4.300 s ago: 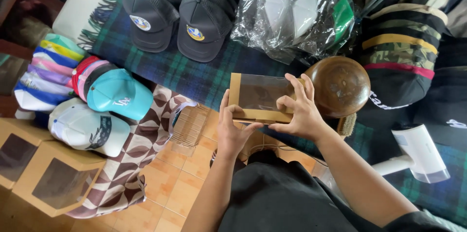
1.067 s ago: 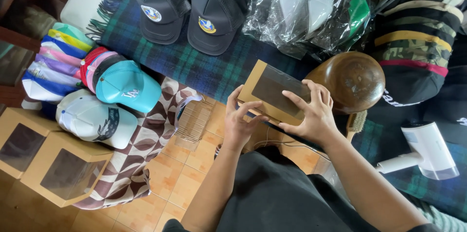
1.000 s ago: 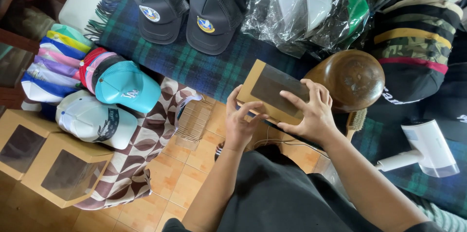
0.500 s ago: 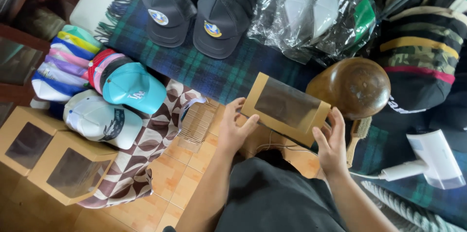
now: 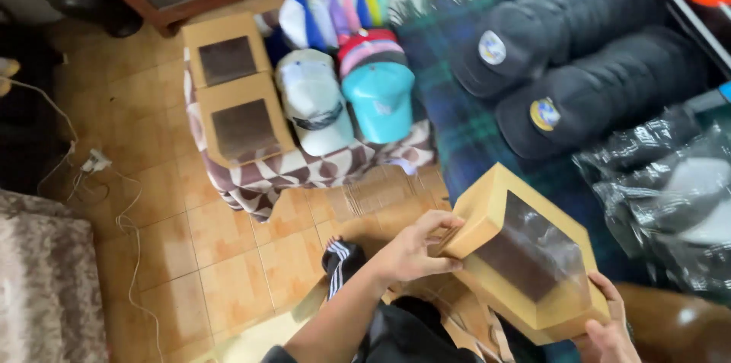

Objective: The person assembles small cardboard boxes with clear plastic windows by folding the flaps and tucking them into place. They repeatedly pick up flat-packed boxes, fold them into shape, and place the finished boxes on a nearby surface.

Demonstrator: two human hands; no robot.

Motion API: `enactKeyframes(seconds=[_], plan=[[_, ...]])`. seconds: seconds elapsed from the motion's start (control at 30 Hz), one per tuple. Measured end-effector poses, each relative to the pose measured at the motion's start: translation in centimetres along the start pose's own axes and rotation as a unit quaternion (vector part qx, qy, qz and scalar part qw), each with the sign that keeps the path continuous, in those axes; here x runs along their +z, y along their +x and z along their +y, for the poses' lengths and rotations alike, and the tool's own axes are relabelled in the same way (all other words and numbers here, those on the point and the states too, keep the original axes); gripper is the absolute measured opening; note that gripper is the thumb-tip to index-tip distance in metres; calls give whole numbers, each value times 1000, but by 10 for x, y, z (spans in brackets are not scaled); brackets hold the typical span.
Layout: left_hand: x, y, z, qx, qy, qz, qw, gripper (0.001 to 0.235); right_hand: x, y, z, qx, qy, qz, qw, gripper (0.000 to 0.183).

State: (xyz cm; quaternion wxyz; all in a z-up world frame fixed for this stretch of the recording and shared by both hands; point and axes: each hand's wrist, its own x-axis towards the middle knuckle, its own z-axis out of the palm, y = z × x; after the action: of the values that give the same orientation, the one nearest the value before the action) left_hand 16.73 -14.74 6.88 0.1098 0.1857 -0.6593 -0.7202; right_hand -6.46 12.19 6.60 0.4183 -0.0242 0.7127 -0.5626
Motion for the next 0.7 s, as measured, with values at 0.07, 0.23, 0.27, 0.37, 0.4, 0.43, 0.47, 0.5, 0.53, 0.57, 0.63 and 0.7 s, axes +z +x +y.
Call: enactKeyframes(seconds=[0.07,0.23,0.27,0.37,0.4,0.43,0.47,0.5,0.53,0.57,0.63,0.7], plan=[[-46,-16,7,76,-31,61,995,48,46,9,-8,-112,112,-44,986,72],[-169,-65,7,132,-70,191,970,58,248,12,-74,-165,8,-118,979,70],[-197,-72,7,134,-74,236,960,67,306,0,-103,-98,-54,-91,990,85],[-280,-90,-22,132,-93,338,927,59,398,59,-88,-169,6,-255,952,105],[-308,-95,-13,132,-97,347,923,59,438,77,-92,-166,-1,-262,951,105],[-335,-100,-4,67,-96,384,916,67,475,93,-95,-127,-28,-269,954,90],[-361,-105,5,1,-96,419,903,77,511,110,-98,-89,-56,-276,955,77],[-387,-104,3,-1,-98,422,901,77,545,129,-92,-86,-58,-278,955,77],[-412,-103,0,19,-93,451,888,63,578,147,-85,-127,-50,-317,938,72],[-437,-100,-3,40,-87,477,873,49,610,167,-78,-170,-40,-354,919,67],[-489,-87,-26,35,-99,493,864,48,674,169,-102,-152,-62,-353,921,66],[-535,-74,-50,27,-112,507,854,47,723,187,-108,-132,-85,-349,924,65]])
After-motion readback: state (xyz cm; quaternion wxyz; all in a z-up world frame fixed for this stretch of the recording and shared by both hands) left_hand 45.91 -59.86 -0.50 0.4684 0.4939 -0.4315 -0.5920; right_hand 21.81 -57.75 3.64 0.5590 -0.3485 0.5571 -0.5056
